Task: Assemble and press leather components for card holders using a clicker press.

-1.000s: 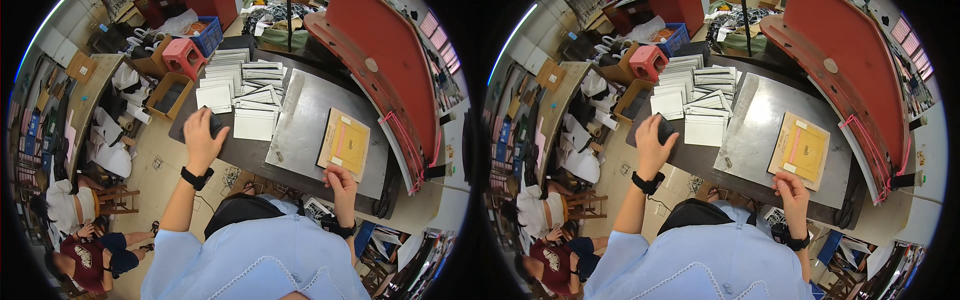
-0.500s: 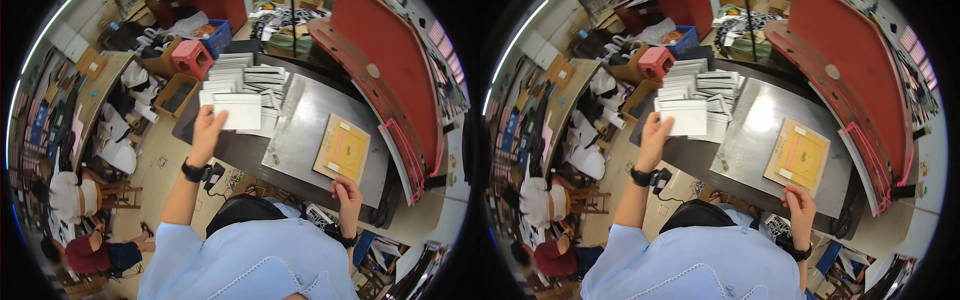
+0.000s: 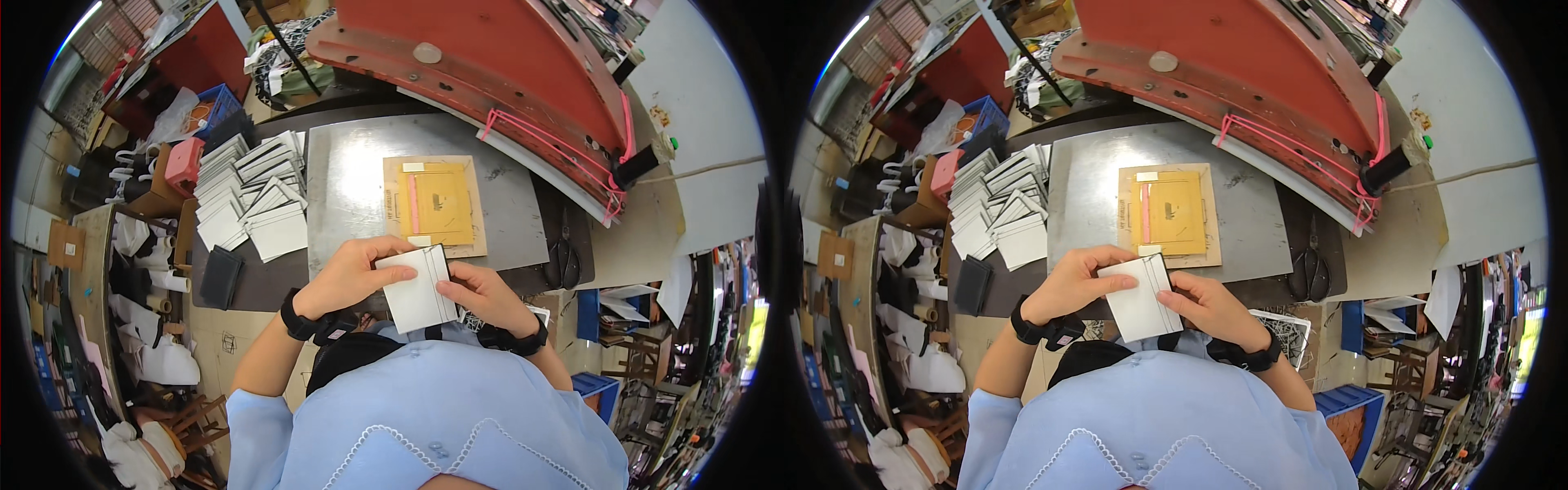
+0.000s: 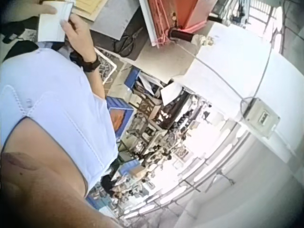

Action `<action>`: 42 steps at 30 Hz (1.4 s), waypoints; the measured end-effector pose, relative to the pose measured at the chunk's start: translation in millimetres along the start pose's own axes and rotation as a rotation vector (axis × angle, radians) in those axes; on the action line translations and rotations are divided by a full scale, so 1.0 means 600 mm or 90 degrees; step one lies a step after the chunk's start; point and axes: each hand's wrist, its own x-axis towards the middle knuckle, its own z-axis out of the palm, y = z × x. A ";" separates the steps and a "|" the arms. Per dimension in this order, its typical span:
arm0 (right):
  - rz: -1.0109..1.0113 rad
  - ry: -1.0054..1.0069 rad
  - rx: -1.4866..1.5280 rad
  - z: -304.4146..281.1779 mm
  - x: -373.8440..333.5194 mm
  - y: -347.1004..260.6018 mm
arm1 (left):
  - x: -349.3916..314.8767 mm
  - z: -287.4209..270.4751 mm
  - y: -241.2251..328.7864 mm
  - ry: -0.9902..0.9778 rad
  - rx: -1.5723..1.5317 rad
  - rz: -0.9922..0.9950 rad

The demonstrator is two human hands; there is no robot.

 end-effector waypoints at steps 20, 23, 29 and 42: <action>-0.041 0.304 -0.202 -0.099 0.134 0.015 | 0.095 -0.015 -0.061 0.162 0.404 0.244; -0.049 0.303 -0.244 -0.092 0.141 0.016 | 0.096 -0.017 -0.063 0.176 0.430 0.273; -0.042 0.297 -0.230 -0.093 0.149 0.026 | 0.109 -0.012 -0.068 0.176 0.530 0.307; -0.063 0.280 -0.239 -0.100 0.153 0.037 | 0.123 -0.013 -0.082 0.192 0.700 0.291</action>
